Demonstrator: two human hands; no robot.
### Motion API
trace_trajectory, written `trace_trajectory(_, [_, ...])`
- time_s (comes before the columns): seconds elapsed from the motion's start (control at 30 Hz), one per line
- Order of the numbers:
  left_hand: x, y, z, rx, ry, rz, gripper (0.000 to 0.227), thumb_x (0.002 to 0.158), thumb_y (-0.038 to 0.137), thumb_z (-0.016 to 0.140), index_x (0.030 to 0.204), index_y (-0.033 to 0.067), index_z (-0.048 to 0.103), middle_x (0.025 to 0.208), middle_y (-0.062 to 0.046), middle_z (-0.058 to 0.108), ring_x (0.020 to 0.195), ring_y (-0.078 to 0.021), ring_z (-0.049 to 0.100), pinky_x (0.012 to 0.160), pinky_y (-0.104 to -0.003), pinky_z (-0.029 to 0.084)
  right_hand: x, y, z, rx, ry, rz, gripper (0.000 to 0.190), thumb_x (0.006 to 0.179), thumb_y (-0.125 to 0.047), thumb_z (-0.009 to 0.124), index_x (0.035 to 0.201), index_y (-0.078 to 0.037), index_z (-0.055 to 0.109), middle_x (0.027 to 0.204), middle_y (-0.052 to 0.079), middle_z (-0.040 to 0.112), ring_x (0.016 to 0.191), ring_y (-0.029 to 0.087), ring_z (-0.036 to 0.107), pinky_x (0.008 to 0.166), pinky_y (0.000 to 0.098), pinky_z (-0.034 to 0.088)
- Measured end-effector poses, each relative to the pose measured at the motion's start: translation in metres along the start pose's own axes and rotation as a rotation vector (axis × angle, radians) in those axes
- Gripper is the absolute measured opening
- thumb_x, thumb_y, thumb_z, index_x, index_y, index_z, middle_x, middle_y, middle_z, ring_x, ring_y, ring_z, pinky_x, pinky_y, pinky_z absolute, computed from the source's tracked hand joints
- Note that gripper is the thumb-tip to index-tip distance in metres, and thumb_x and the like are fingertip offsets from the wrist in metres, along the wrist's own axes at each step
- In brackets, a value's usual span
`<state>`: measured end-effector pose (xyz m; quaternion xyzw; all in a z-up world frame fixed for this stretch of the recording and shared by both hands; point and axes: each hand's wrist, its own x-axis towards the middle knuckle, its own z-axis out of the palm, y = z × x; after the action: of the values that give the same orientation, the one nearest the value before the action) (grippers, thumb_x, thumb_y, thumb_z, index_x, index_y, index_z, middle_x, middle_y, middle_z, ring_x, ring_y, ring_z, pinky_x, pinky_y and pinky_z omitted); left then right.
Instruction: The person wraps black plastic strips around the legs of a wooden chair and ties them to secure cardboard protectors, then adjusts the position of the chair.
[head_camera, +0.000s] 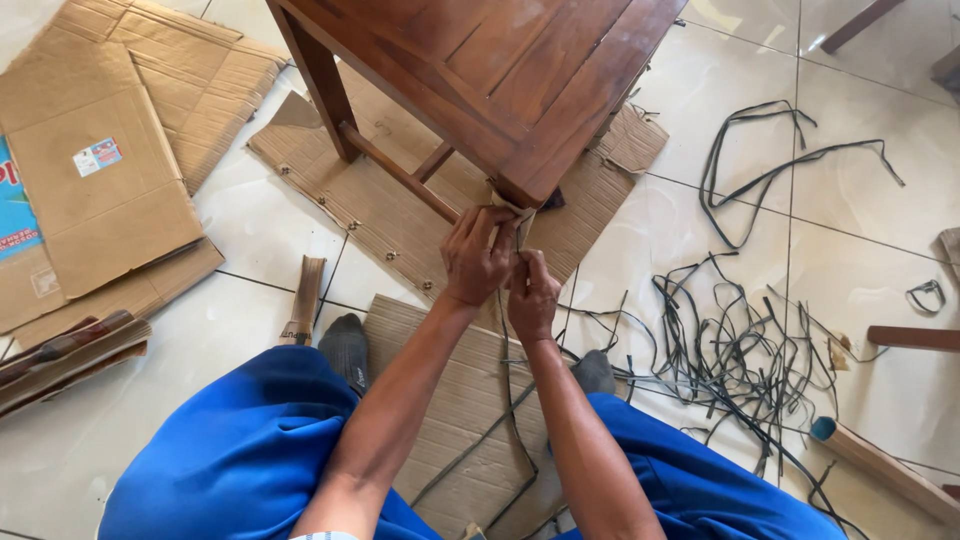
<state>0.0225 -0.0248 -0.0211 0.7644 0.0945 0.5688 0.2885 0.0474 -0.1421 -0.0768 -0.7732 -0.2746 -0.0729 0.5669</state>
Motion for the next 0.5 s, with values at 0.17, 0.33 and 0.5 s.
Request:
trace_trajectory(0.17, [0.006,0.007,-0.003,-0.048,0.022,-0.022,0.006,0.095,0.013,0.074,0.094,0.0127,0.068,0.078,-0.004,0.062,0.073,-0.0319,0.066,0.069,-0.036,0.055,-0.008,0.0,0.003,0.035,-0.029,0.024,0.011,0.1,-0.01,0.06,0.1,-0.019,0.067,0.054,0.003,0.062,0.057,0.022,0.068,0.062,0.0338,0.055])
trace_trajectory(0.33, [-0.008,0.005,0.003,-0.103,0.118,-0.051,0.026,0.095,0.028,0.077,0.105,0.0075,0.063,0.091,-0.009,0.061,0.086,-0.0336,0.068,0.08,-0.038,0.056,-0.028,0.017,0.003,0.012,-0.07,0.044,0.009,0.1,-0.012,0.06,0.102,-0.015,0.068,0.057,0.007,0.065,0.06,0.027,0.07,0.063,0.0373,0.055])
trace_trajectory(0.5, [-0.045,-0.011,0.009,-0.13,-0.195,-0.391,0.094,0.076,0.025,0.091,0.151,0.0017,0.041,0.138,-0.03,0.053,0.121,-0.0545,0.057,0.096,-0.063,0.053,-0.034,0.03,0.003,-0.049,-0.07,0.202,0.021,0.103,-0.019,0.061,0.123,-0.02,0.07,0.101,0.007,0.077,0.08,0.026,0.077,0.058,0.0346,0.06])
